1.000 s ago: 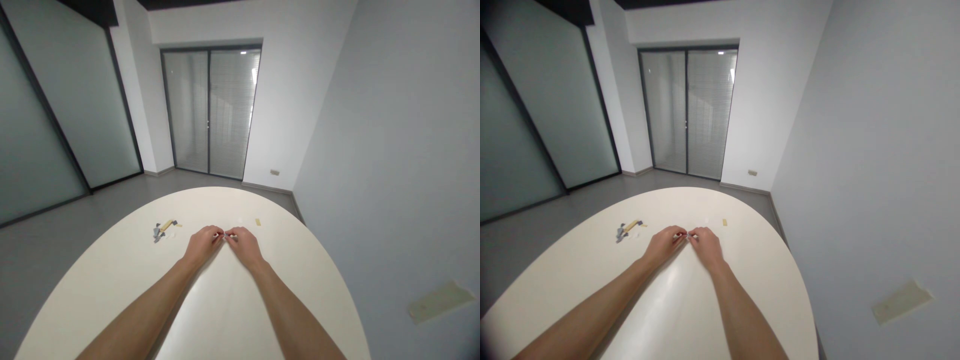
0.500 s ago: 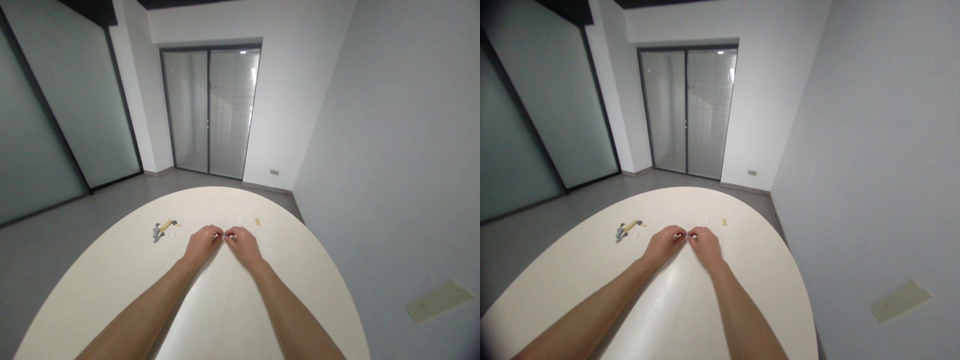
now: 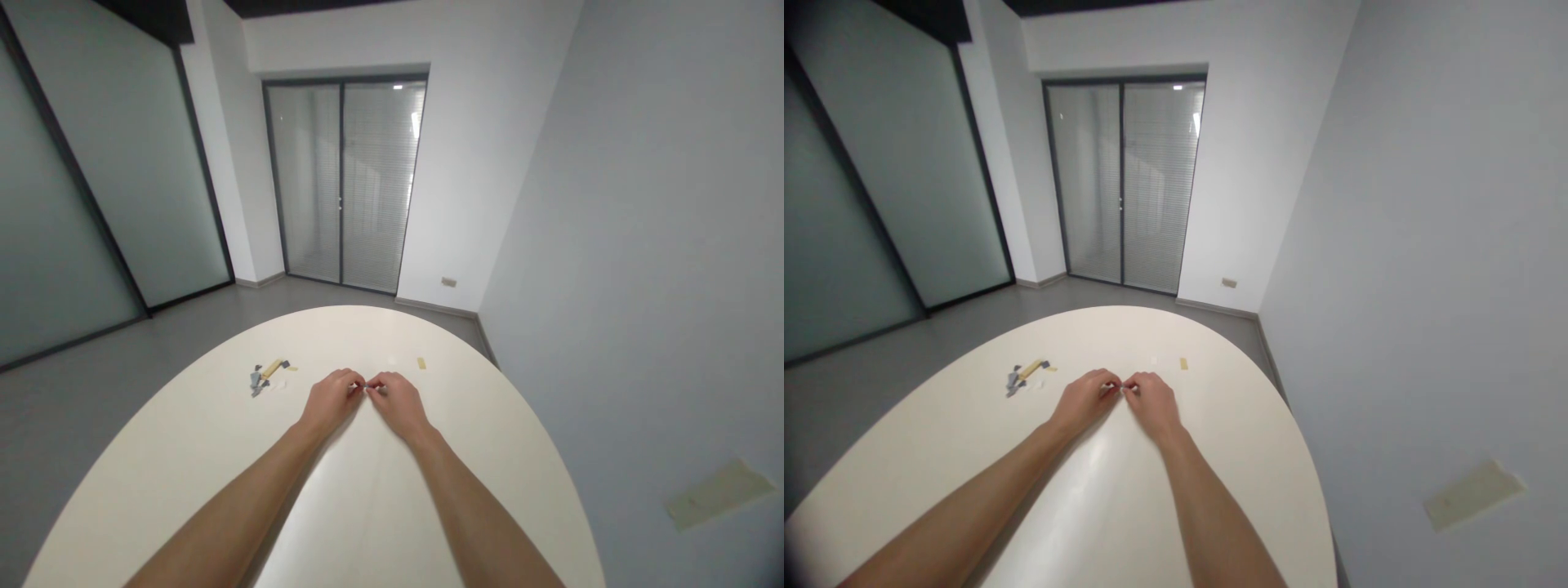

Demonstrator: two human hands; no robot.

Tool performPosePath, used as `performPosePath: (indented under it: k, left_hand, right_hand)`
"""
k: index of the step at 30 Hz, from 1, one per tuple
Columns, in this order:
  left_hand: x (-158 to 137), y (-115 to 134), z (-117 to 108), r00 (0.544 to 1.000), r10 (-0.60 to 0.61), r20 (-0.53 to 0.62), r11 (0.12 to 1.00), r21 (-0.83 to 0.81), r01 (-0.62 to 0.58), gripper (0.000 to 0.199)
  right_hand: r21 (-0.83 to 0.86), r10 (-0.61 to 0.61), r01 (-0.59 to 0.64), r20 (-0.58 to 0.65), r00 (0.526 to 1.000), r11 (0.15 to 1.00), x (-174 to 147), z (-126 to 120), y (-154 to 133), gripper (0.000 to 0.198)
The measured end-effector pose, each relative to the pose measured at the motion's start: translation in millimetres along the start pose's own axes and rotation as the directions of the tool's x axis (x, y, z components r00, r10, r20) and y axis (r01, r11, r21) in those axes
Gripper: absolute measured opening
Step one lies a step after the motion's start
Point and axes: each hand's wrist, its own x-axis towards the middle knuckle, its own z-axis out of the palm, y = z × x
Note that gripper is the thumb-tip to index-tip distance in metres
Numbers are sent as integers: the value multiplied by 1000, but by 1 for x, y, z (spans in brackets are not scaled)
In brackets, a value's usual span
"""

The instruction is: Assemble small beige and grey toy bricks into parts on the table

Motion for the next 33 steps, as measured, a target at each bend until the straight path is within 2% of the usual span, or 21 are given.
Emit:
performPosePath:
  k: [23, 33]
  left_hand:
    - [-1, 2, -2, 1000, 17, 16, 1000, -15, -17, 17]
    - [0, -4, 4, 997, 67, 23, 997, -43, -66, 17]
  right_hand:
    - [-3, 9, -9, -4, 1000, 1000, 1, 3, 5, 9]
    - [-9, 36, -36, -4, 999, 999, 2, 3, 5, 11]
